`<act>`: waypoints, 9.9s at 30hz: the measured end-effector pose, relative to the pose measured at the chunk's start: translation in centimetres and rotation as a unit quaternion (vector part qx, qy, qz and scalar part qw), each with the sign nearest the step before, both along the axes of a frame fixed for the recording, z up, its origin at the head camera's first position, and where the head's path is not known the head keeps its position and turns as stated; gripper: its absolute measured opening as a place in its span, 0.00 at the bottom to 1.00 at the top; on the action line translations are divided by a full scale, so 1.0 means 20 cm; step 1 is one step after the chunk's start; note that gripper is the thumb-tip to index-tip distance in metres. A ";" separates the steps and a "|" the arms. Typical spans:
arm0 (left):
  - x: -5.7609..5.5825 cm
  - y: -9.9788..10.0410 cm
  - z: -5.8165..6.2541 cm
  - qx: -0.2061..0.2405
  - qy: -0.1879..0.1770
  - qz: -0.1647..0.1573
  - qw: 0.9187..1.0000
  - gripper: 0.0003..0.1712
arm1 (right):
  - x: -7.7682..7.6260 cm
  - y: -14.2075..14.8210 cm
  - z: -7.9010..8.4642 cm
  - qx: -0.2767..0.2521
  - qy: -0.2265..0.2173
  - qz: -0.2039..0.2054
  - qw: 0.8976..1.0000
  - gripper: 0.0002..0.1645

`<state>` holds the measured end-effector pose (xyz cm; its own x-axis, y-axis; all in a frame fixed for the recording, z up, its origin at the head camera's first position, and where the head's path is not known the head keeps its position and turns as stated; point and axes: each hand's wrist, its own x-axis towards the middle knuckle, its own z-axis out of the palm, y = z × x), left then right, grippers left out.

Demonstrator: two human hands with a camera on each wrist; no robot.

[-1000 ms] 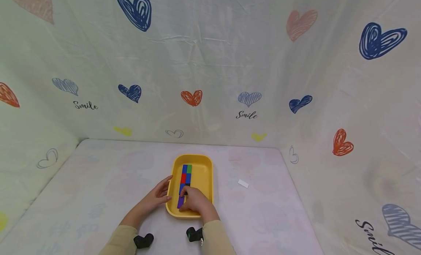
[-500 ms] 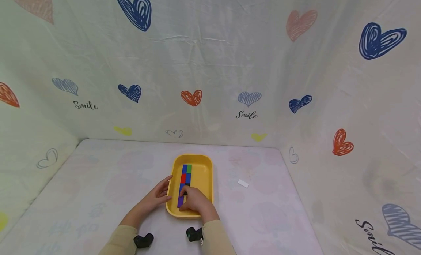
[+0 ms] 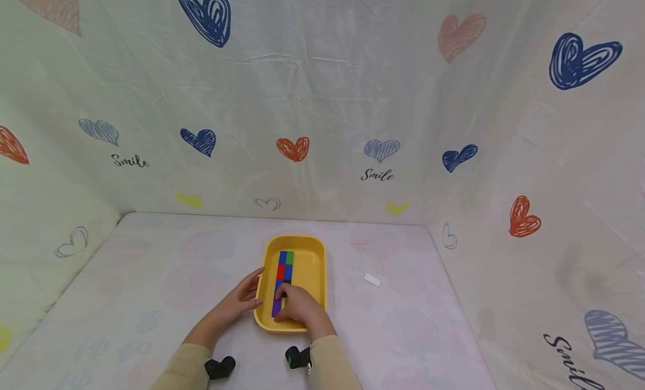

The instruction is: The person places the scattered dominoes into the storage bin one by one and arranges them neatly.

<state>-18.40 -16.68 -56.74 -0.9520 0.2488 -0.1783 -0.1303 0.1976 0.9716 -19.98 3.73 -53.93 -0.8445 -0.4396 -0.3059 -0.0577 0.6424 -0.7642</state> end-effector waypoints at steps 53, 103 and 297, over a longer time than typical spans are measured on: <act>0.00 0.02 -0.03 0.000 -0.008 0.016 1.000 0.46 | -0.03 0.97 -0.20 -0.089 0.087 -0.345 0.930 0.35; 0.01 0.03 0.00 -0.012 -0.017 0.040 0.999 0.47 | -0.04 0.96 -0.20 -0.032 0.082 -0.319 0.944 0.13; 0.00 0.00 -0.01 0.005 -0.007 -0.001 1.000 0.46 | -0.01 0.01 0.01 0.068 0.072 -0.018 0.995 0.41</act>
<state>-18.43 -16.74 -56.88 -0.9491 0.2520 -0.1888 -0.1436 0.1872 0.9718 -20.15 3.86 -53.76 -0.8988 -0.3702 -0.2349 -0.1349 0.7432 -0.6553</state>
